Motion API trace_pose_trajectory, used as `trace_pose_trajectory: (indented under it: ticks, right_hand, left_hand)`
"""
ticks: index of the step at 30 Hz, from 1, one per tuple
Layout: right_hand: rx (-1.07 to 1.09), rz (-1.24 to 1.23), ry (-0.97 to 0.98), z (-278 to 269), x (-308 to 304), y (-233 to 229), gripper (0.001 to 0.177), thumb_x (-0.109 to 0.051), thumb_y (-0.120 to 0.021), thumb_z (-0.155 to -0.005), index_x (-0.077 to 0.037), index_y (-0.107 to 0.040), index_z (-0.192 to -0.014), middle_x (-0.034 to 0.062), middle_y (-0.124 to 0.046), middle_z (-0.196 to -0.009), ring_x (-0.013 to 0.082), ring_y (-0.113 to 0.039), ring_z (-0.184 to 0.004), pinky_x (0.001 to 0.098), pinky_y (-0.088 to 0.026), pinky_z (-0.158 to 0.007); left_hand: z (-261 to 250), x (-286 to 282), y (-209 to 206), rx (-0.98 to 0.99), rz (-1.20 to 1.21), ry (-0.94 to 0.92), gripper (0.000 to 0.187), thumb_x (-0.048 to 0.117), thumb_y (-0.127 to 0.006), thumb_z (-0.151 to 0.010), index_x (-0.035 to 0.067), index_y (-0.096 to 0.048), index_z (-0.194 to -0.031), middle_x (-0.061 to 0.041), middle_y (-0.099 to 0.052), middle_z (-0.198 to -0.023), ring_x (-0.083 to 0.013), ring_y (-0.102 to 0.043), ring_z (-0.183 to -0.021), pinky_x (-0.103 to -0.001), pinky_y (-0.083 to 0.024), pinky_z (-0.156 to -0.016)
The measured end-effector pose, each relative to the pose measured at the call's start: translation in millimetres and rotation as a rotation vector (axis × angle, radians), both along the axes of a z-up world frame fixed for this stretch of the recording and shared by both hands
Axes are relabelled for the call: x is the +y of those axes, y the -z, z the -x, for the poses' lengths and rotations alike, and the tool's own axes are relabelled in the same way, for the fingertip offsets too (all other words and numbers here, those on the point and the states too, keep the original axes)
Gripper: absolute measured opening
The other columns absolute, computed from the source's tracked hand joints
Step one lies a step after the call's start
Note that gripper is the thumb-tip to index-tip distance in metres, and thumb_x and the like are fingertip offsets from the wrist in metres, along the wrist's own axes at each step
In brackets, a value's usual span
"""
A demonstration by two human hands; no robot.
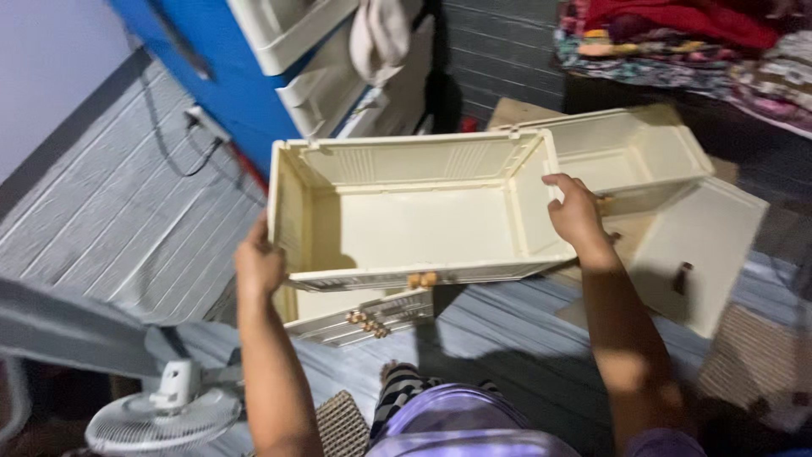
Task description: The person assembles a modular plastic storage unit by stacking drawer modules and attaching brown plastic clips to secure them. They handle drawer modules and clips, aligning and snapping them together to form a vertical stack.
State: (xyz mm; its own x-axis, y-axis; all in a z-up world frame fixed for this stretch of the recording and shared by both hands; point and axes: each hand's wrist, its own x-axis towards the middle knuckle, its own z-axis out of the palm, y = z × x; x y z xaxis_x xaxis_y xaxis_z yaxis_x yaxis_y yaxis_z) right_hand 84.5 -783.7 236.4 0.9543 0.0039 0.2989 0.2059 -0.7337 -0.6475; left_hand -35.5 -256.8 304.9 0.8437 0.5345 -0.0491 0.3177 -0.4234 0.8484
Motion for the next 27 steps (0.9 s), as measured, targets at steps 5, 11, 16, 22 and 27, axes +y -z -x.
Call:
trace_pose_trajectory:
  ticks: [5, 11, 16, 22, 27]
  right_hand:
    - [-0.147, -0.152, -0.057, 12.7, -7.9, -31.0, 0.049, 0.005, -0.066, -0.084, -0.009, -0.065, -0.13, 0.0174, -0.066, -0.129, 0.0332, -0.063, -0.118, 0.0413, -0.05, -0.097]
    - [0.017, -0.387, 0.036, -11.5, -31.8, -60.4, 0.049, 0.005, -0.064, -0.092, -0.013, -0.064, -0.137, 0.0122, -0.064, -0.141, 0.0246, -0.063, -0.115, 0.0288, -0.055, -0.087]
    - [-0.039, -0.41, 0.13, -36.0, -92.7, -44.4, 0.044, 0.006, -0.068, -0.092, -0.008, -0.069, -0.134, 0.0142, -0.073, -0.12, 0.0234, -0.067, -0.098, 0.0268, -0.049, -0.08]
    - [-0.137, -0.487, 0.036, -77.5, -166.6, -2.3, 0.04, 0.005, -0.068, -0.087, -0.002, -0.069, -0.126, 0.0089, -0.072, -0.124, 0.0178, -0.067, -0.118, 0.0277, -0.051, -0.096]
    - [-0.176, -0.397, 0.048, -109.1, -208.8, 18.7, 0.038, 0.004, -0.072, -0.083, -0.004, -0.074, -0.12, 0.0115, -0.073, -0.121, 0.0188, -0.066, -0.115, 0.03, -0.049, -0.102]
  left_hand:
    - [-23.1, -6.4, -30.6, -0.33, -0.103, 0.176, 0.077, -0.017, -0.045, -0.074, 0.007, -0.057, -0.146, -0.016, -0.067, -0.136, -0.021, -0.065, -0.123, -0.029, -0.047, -0.102]
    - [-70.7, -12.8, -33.3, -0.458, -0.059, 0.31, 0.08, -0.02, -0.043, -0.071, 0.0, -0.054, -0.147, -0.017, -0.064, -0.141, -0.022, -0.06, -0.131, -0.03, -0.043, -0.11]
    - [-120.9, -59.4, 0.1, -0.247, 0.03, 0.228, 0.077, -0.016, -0.05, -0.074, 0.007, -0.057, -0.147, -0.014, -0.07, -0.132, -0.0274, -0.067, -0.104, -0.036, -0.05, -0.086]
    - [-172.6, -97.9, 62.0, -0.44, 0.092, 0.366, 0.076, -0.019, -0.051, -0.068, 0.003, -0.061, -0.141, -0.014, -0.072, -0.13, -0.0187, -0.067, -0.117, -0.028, -0.049, -0.098]
    - [-196.8, -132.2, 97.1, -0.339, -0.1, 0.327, 0.061, -0.003, -0.06, -0.081, 0.005, -0.057, -0.142, -0.021, -0.063, -0.137, -0.0313, -0.062, -0.122, -0.038, -0.048, -0.101]
